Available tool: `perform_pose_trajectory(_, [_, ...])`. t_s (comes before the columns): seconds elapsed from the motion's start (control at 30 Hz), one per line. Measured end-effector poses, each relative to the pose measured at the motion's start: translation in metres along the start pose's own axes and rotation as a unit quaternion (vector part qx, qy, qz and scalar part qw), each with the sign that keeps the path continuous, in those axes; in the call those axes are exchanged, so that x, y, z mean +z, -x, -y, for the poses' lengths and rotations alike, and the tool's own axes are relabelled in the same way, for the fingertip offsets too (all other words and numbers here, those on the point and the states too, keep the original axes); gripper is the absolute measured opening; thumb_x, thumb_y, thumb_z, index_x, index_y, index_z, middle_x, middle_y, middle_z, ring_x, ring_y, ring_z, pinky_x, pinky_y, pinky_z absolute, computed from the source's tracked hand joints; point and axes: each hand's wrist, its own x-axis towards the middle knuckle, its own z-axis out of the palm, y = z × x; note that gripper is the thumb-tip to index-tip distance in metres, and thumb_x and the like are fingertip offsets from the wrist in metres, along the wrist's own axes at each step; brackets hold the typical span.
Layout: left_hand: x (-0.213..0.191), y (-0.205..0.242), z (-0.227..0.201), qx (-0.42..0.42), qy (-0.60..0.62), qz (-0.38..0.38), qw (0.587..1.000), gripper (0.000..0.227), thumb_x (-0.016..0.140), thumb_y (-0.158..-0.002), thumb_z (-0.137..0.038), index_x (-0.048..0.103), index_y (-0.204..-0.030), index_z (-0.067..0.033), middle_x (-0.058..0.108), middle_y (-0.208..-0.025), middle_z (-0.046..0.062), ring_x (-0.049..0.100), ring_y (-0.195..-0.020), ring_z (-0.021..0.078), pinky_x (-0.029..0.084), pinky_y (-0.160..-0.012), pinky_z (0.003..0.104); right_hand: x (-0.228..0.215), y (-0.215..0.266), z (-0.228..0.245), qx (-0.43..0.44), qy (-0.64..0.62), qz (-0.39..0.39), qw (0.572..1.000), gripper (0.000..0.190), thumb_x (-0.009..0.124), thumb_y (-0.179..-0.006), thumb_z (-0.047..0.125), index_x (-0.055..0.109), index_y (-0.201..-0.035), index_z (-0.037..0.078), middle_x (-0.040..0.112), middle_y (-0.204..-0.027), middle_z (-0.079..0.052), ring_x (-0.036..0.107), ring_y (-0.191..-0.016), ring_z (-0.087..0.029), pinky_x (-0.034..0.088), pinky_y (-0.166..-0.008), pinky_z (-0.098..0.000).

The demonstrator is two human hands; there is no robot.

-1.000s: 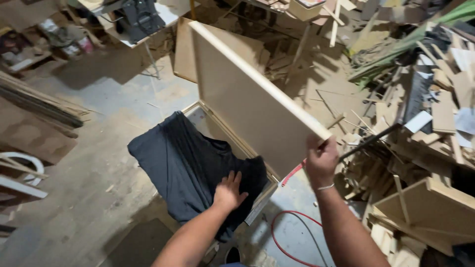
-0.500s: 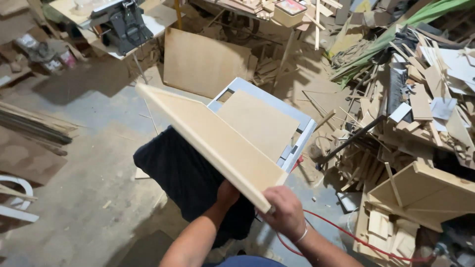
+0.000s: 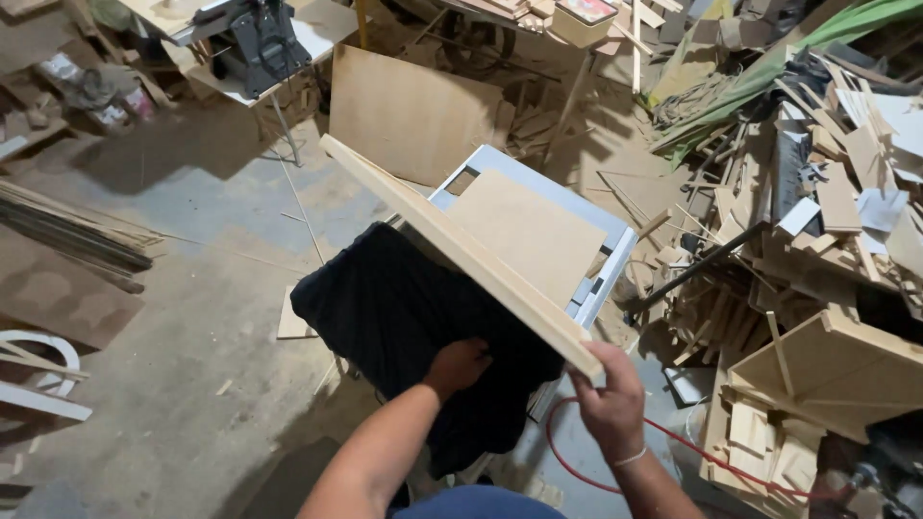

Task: The person is preparing a wooden frame by placing a black cloth inside and fitting the backing board.

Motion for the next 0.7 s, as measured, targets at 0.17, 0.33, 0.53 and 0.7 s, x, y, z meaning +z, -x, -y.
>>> perform_pose_trajectory(0.17, [-0.076, 0.012, -0.033, -0.107, -0.018, 0.050, 0.993, 0.053, 0.061, -0.094, -0.045, 0.058, -0.140, -0.0189, 0.068, -0.127, 0.016, 0.065, -0.115, 0.0404, 0.054, -0.092, 0.051, -0.005, -0.010, -0.009, 0.025, -0.005, -0.008, 1.000, 0.027, 0.072, -0.092, 0.025, 0.071, -0.113, 0.008, 0.073, -0.105, -0.008, 0.068, -0.096, -0.022, 0.054, -0.088, -0.0337])
perform_pose_trajectory(0.33, [-0.107, -0.015, -0.029, -0.124, -0.082, -0.011, 0.989, 0.049, 0.066, -0.094, -0.046, 0.056, -0.129, -0.0129, 0.073, -0.110, 0.018, 0.071, -0.100, 0.0443, 0.058, -0.077, 0.056, -0.012, -0.018, -0.017, 0.061, 0.009, 0.007, 0.998, 0.031, 0.072, -0.092, 0.028, 0.072, -0.116, 0.008, 0.074, -0.110, -0.009, 0.069, -0.103, -0.023, 0.054, -0.094, -0.0351])
perform_pose_trajectory(0.53, [-0.125, -0.054, -0.016, -0.106, -0.118, -0.036, 0.987, 0.056, 0.049, -0.089, -0.014, 0.048, -0.145, -0.0108, 0.042, -0.154, 0.017, 0.067, -0.107, 0.0491, 0.057, -0.083, 0.063, -0.012, -0.010, -0.007, -0.008, -0.002, 0.059, 0.998, 0.022, 0.076, -0.085, 0.018, 0.073, -0.107, 0.011, 0.075, -0.102, -0.007, 0.070, -0.094, -0.024, 0.056, -0.087, -0.0362])
perform_pose_trajectory(0.7, [-0.085, -0.078, -0.006, -0.056, -0.200, -0.006, 0.978, 0.045, 0.053, -0.091, -0.016, 0.057, -0.135, -0.0106, 0.054, -0.136, 0.015, 0.070, -0.102, 0.0446, 0.060, -0.077, 0.058, -0.006, -0.001, 0.014, -0.095, 0.022, 0.100, 0.990, 0.027, 0.072, -0.093, 0.034, 0.071, -0.109, 0.012, 0.073, -0.105, -0.005, 0.071, -0.089, -0.022, 0.058, -0.077, -0.0330])
